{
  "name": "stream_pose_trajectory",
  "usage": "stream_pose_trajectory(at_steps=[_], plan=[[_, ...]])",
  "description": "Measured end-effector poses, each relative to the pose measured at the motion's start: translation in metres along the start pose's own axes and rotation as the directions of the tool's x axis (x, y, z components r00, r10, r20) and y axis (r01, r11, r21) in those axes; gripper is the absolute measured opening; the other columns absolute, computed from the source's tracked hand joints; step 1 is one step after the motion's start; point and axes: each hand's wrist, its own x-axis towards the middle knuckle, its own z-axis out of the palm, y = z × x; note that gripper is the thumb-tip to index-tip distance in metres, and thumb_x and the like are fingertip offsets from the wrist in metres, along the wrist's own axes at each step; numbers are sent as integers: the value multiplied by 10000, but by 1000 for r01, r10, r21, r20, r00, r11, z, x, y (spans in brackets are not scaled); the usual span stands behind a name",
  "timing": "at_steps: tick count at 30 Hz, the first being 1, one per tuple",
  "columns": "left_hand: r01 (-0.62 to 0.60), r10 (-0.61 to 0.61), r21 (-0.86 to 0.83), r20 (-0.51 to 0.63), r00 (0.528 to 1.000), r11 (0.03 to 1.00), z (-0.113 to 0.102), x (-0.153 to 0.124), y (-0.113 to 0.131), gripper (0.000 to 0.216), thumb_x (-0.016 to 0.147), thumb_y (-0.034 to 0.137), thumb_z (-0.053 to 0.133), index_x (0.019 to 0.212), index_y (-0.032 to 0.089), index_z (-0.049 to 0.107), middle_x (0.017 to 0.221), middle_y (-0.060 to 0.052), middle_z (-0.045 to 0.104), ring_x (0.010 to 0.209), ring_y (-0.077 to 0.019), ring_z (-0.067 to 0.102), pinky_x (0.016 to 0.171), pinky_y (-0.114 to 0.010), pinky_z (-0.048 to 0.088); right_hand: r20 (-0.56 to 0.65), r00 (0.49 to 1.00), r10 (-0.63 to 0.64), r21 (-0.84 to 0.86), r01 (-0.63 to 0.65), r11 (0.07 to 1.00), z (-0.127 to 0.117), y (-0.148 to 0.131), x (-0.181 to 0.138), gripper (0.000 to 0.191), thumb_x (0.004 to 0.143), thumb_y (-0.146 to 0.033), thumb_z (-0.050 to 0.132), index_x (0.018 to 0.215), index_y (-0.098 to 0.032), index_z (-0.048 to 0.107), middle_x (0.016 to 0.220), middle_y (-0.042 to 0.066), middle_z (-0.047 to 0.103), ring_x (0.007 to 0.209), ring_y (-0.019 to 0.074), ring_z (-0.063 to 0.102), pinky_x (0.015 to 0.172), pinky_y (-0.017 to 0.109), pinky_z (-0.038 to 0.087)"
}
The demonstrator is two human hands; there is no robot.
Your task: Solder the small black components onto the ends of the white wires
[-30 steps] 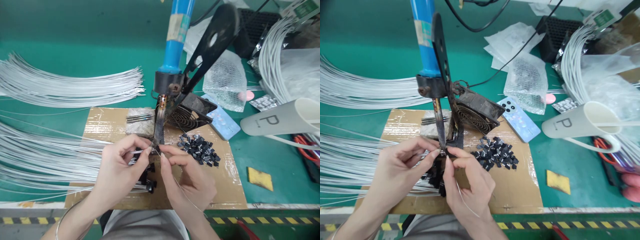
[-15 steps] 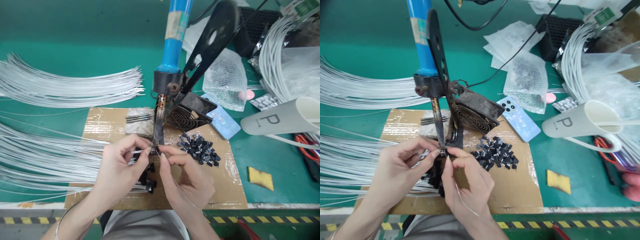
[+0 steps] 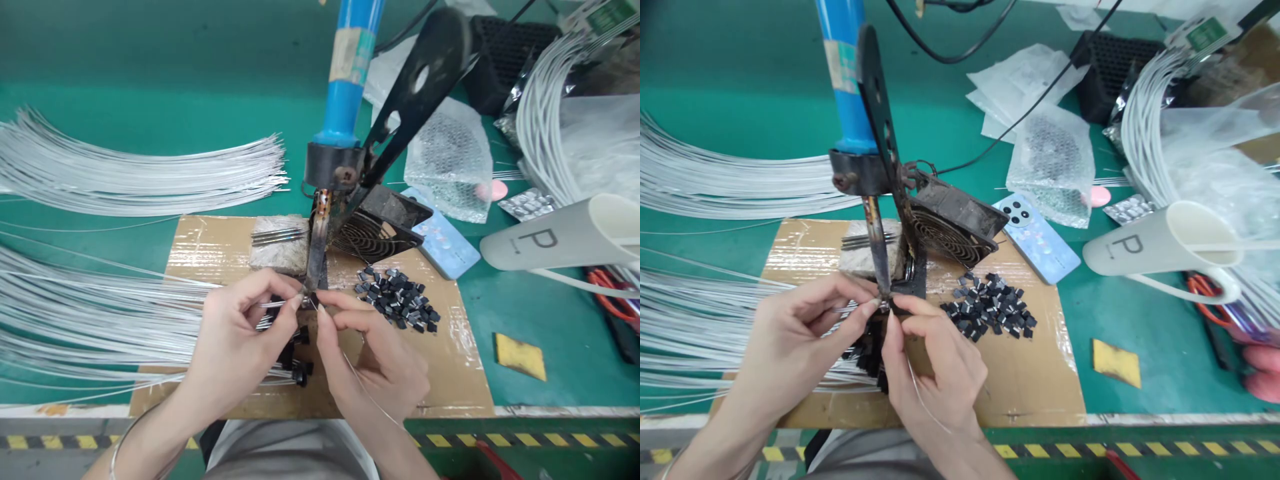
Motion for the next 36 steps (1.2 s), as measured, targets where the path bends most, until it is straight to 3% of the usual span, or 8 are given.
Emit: stream_pose_trajectory(at_steps=[13, 31, 36], plan=[[14, -14, -26, 13, 1000, 1000, 1, 1, 1, 110, 813, 170, 703, 709, 206, 711, 740, -3, 792, 655, -143, 664, 586, -219, 482, 0, 1000, -17, -35, 17, 999, 0, 0, 0, 157, 944, -79, 746, 922, -226, 695, 987, 58, 876, 775, 180, 850, 740, 252, 706], [8, -8, 24, 6, 1000, 1000, 0, 2, 0, 107, 809, 192, 689, 706, 213, 710, 690, 12, 758, 541, -116, 559, 485, -221, 362, -4, 999, -50, -40, 50, 998, 0, 2, 1, 158, 948, -78, 751, 942, -229, 703, 971, 56, 872, 775, 183, 845, 729, 270, 712], [6, -6, -7, 19, 1000, 1000, 0, 1, 1, 108, 814, 191, 692, 711, 214, 714, 729, 4, 780, 628, -133, 634, 560, -209, 452, -4, 998, -60, -42, 60, 997, 0, 2, 1, 159, 959, -77, 745, 951, -232, 711, 971, 57, 872, 758, 178, 839, 721, 267, 711]])
